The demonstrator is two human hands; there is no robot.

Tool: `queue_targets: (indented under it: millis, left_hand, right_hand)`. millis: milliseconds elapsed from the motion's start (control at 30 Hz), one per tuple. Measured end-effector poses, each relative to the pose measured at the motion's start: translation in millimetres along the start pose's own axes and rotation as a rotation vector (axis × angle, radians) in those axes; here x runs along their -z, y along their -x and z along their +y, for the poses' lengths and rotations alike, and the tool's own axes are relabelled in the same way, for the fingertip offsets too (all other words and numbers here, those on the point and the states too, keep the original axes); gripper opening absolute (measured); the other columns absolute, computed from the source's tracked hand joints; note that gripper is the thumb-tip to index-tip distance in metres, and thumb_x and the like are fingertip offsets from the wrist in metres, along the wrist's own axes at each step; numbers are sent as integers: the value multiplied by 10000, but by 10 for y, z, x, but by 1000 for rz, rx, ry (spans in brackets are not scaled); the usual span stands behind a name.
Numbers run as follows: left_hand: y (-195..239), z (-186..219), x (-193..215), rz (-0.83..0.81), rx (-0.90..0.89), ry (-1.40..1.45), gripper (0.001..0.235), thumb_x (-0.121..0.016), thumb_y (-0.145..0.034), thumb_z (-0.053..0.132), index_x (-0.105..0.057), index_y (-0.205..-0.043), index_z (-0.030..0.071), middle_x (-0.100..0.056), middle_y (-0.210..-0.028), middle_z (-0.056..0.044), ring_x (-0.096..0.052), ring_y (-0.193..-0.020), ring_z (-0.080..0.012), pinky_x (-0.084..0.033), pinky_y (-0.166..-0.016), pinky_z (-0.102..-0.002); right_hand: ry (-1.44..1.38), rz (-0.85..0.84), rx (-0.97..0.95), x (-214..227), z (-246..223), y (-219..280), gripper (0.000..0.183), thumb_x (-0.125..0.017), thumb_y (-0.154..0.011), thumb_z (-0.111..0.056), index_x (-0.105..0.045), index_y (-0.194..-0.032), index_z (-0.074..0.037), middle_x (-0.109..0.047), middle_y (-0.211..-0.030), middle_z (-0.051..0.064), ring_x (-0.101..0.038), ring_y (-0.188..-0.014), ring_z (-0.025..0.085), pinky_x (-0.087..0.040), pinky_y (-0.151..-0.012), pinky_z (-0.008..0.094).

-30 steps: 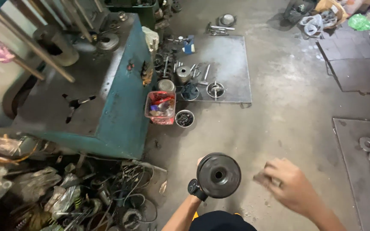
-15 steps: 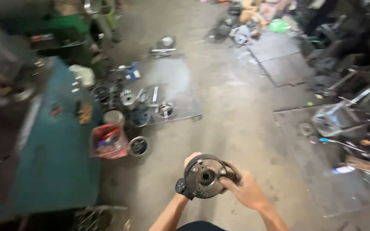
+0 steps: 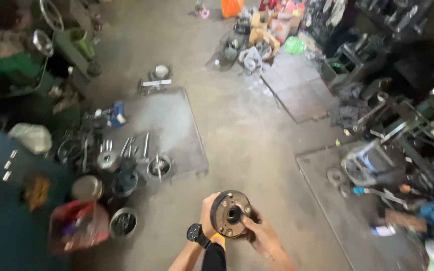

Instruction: The person carries a clutch hub across the workshop and grinds it against a bench grinder, producing sparks. They then move to a lathe, secure a metal rod in the chuck, and turn the part while operating the lathe controls and adjusting the tool post.

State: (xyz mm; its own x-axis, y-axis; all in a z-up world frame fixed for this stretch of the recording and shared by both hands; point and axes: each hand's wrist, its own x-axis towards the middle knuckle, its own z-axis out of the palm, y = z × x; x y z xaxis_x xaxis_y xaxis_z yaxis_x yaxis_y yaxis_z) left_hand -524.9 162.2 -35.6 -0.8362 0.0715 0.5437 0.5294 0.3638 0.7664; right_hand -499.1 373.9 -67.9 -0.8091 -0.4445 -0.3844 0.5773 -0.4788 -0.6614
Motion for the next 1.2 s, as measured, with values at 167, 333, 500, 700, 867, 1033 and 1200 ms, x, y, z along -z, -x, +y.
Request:
queue_targets:
  millis: [167,333,500,700,867,1033,1200]
  left_hand:
    - [-1781,-1044,26,-205,-191,-142,382,-784,-808,231,-689,-1134,56,-691,-1125,-149,-620,-1036,-384,-491,-922,-456]
    - [-3702,-1131,209,-204,-100,-162,883,-809,-600,101,-476,-1398,-80,-558,-1308,-295,-538,-1153,-480,-458,-963,-506]
    - [-4366,-2725,-624,-94,465,466,397,-632,-971,113,-607,-1353,8,-688,-1109,-61,-670,-965,-146,-589,-844,-323]
    - [-5841,-4088,-1251,-125,495,692,332,-614,-1060,183,-629,-1327,-14,-705,-1125,-30,-632,-987,-78,-559,-841,-249]
    - [-7168,-5153,-1169,20,757,565,448,-716,-916,149,-655,-1340,16,-722,-1060,-81,-650,-877,-152,-563,-709,-326]
    - [-8073,-6509,-770,386,909,947,506,-650,-943,177,-575,-1406,-12,-731,-1229,-144,-728,-1031,-271,-632,-847,-444]
    - [-9045,-8420,-454,518,879,1074,510,-616,-955,189,-545,-1420,-8,-698,-1274,-161,-710,-1079,-299,-607,-880,-486]
  right_hand:
    - [-187,-14,49,383,-758,-1752,661,-788,-819,-237,-501,-1385,-51,-671,-1253,153,-712,-1063,356,-605,-866,612]
    - [-219,-10,213,785,-1775,-2954,529,-777,-809,-230,-576,-1271,-69,-702,-1202,135,-717,-1051,362,-593,-862,638]
    - [-166,78,370,855,-2898,-4194,496,-755,-841,-148,-589,-1283,6,-703,-1198,158,-714,-1050,357,-591,-894,644]
    - [9,315,372,1185,-4066,-6122,484,-728,-847,-70,-609,-1302,41,-718,-1141,171,-739,-962,329,-637,-800,573]
    - [294,320,284,651,-5377,-7672,512,-735,-835,-60,-607,-1321,38,-746,-1034,170,-777,-819,286,-697,-678,453]
    - [682,104,163,-80,-6154,-9425,539,-769,-852,-116,-639,-1368,-26,-775,-952,108,-726,-718,160,-628,-561,331]
    - [871,40,173,-647,-6723,-11353,555,-792,-853,-159,-632,-1377,-72,-783,-964,56,-700,-725,102,-616,-562,294]
